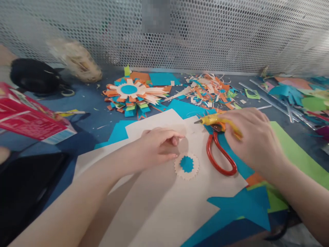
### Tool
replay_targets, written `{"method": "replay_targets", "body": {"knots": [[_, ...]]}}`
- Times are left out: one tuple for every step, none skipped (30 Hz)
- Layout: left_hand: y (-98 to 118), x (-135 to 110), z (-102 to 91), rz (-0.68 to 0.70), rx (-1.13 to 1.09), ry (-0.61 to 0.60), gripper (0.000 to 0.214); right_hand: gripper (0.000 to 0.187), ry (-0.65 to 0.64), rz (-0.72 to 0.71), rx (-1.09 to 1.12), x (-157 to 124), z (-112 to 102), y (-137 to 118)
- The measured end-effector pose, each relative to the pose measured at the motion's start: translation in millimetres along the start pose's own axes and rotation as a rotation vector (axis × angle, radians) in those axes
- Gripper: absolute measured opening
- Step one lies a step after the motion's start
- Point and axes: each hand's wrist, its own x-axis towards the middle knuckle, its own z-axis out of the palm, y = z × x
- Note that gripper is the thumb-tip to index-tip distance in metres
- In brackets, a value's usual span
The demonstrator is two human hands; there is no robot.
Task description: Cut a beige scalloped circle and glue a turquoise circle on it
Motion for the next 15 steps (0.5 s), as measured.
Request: {"method": "replay_targets", "body": {"knots": [[-0.2,0.0,-0.5,0.013,-0.009,-0.002,0.043,0.019,-0.054,0.122,-0.142,1.8,-1.5,4.7],[0.3,0.1,-1.1,0.013,-0.008,-0.007,0.043,0.023,-0.131,0.241,-0.265,3.2,-2.7,8.8],[1.1,0.4,-1.8,0.0,0.0,-0.013,0.042,0.03,-0.222,0.346,-0.356,4.5,-3.6,12.3],[2.3,0.8,-2.4,-0.019,0.014,-0.02,0.04,0.037,-0.315,0.432,-0.407,5.5,-4.0,15.1],[3.4,1.2,-2.9,-0.035,0.027,-0.022,0.038,0.043,-0.404,0.495,-0.417,6.5,-3.8,17.4],[4.3,1.7,-3.1,-0.043,0.032,-0.021,0.036,0.047,-0.482,0.533,-0.39,7.5,-3.2,19.2],[4.8,1.9,-3.3,-0.041,0.024,-0.018,0.035,0.049,-0.543,0.561,-0.339,8.4,-2.1,20.8],[5.1,2.0,-3.3,-0.035,0.007,-0.013,0.035,0.052,-0.589,0.573,-0.265,9.2,-0.6,22.2],[5.3,1.9,-3.3,-0.031,-0.014,-0.009,0.035,0.055,-0.614,0.566,-0.187,9.7,1.2,23.7],[5.5,1.6,-3.4,-0.033,-0.034,-0.002,0.037,0.058,-0.609,0.547,-0.13,10.0,3.2,25.2],[5.9,1.2,-3.8,-0.042,-0.046,0.006,0.038,0.06,-0.589,0.524,-0.092,9.9,5.4,26.7],[6.6,0.8,-4.4,-0.054,-0.047,0.02,0.039,0.061,-0.567,0.507,-0.072,9.7,7.6,28.4],[7.4,0.5,-5.2,-0.069,-0.035,0.045,0.039,0.059,-0.545,0.497,-0.057,9.3,9.7,30.0],[8.2,0.4,-6.3,-0.087,-0.008,0.078,0.04,0.053,-0.523,0.491,-0.039,9.1,11.5,31.5],[8.9,0.4,-7.5,-0.104,0.025,0.117,0.041,0.045,-0.498,0.49,-0.018,9.0,12.7,32.6]]}}
